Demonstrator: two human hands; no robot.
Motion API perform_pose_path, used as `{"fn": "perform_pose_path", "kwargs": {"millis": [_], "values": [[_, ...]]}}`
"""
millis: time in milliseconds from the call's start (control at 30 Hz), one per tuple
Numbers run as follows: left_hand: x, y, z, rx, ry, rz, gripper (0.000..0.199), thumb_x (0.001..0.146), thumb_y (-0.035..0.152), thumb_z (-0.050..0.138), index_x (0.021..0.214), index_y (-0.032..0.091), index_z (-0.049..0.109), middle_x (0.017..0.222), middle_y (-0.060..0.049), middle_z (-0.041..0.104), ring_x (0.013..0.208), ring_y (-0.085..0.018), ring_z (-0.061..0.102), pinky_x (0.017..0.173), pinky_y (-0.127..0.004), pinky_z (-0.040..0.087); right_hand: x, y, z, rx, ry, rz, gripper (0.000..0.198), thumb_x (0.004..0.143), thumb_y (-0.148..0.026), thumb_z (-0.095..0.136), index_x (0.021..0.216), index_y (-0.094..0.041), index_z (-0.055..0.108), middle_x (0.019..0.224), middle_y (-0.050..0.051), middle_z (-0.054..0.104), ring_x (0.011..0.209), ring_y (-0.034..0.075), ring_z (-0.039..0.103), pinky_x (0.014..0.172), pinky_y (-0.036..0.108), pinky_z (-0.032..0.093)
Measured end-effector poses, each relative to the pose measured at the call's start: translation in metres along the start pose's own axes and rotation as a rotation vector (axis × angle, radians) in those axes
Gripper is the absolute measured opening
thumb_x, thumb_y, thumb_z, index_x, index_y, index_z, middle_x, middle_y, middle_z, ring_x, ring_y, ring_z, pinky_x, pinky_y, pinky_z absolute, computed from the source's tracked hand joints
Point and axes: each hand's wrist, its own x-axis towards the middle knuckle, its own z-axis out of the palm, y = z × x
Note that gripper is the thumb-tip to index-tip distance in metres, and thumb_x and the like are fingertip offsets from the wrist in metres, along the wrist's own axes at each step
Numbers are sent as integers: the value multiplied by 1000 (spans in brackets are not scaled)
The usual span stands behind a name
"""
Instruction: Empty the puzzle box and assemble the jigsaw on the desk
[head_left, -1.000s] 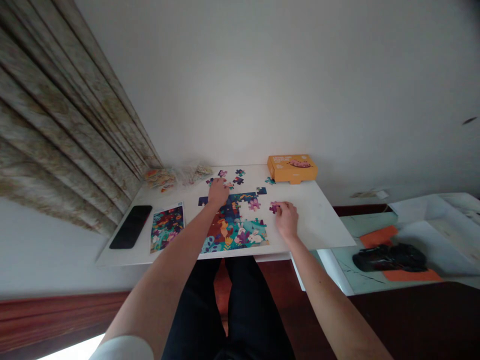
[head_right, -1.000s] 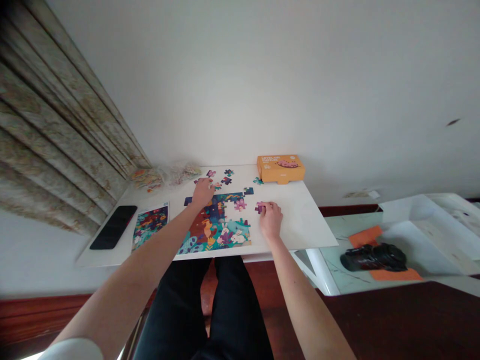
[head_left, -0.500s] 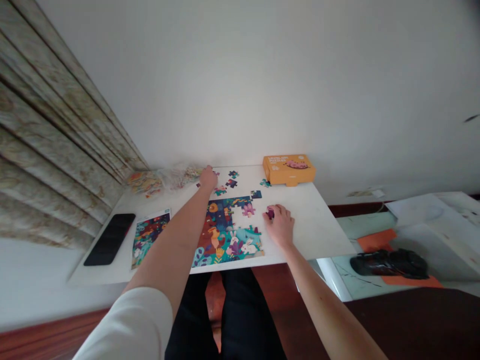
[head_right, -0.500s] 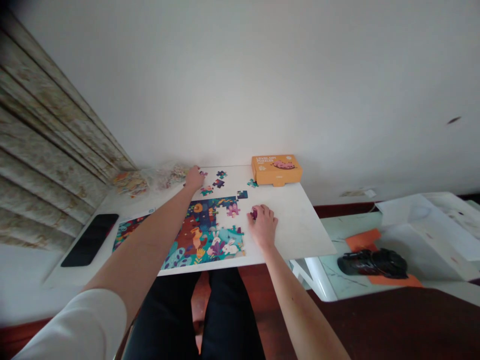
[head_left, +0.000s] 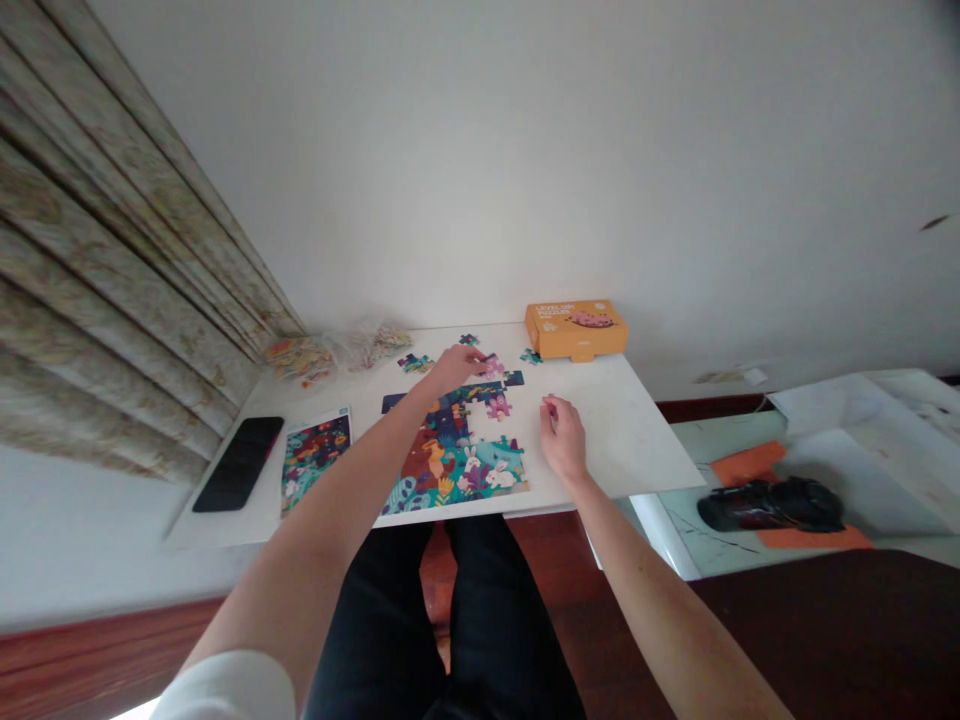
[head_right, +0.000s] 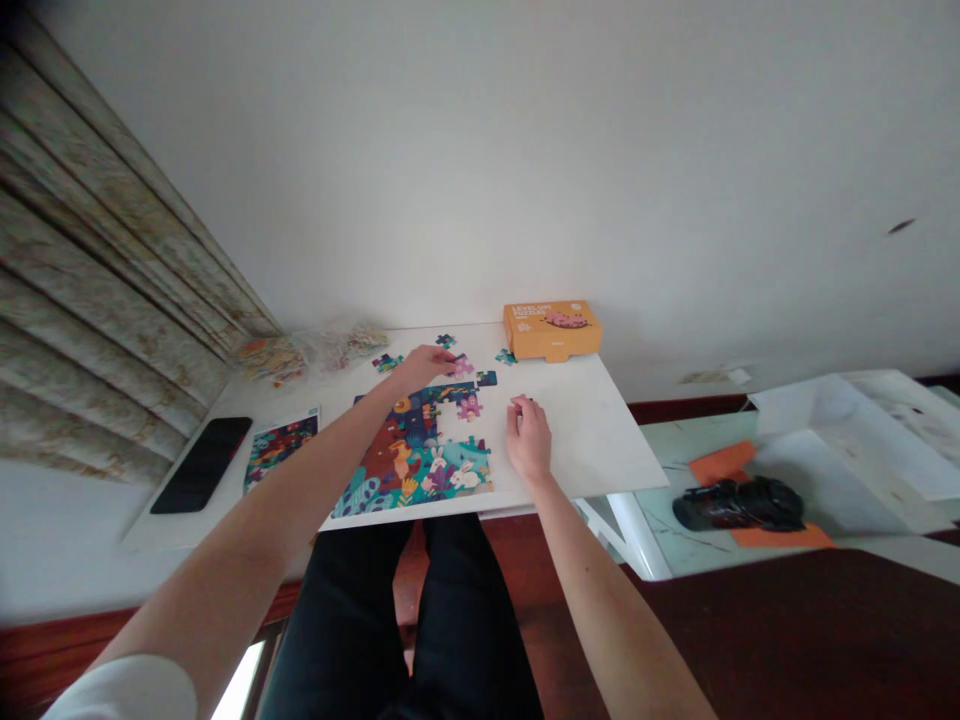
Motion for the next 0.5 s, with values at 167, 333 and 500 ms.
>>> {"fn": "perform_pose_path", "kwargs": {"millis": [167,333,500], "values": [[-43,22,44,73,-276,217,27,82,11,63,100,20,80,85,-1,77,79,-15,69,74,-24,54,-5,-5,-7,142,-184,30,38,100,-43,46,123,-23,70,92,6,76,66,20,63,73,33,52],[-70,31,69,147,-227,239,33,83,7,64,112,19,75,88,-1,76,80,-16,71,77,-25,55,0,-1,-7,394,-322,89,50,90,-54,62,128,-21,69,81,3,72,66,20,63,63,30,49],[-95,34,81,208,-140,325,42,89,3,55,124,22,69,112,-5,77,104,-18,73,96,-29,56,6,11,-4,519,-408,111,54,81,-56,72,122,-20,70,79,2,72,73,22,68,68,31,52]]}}
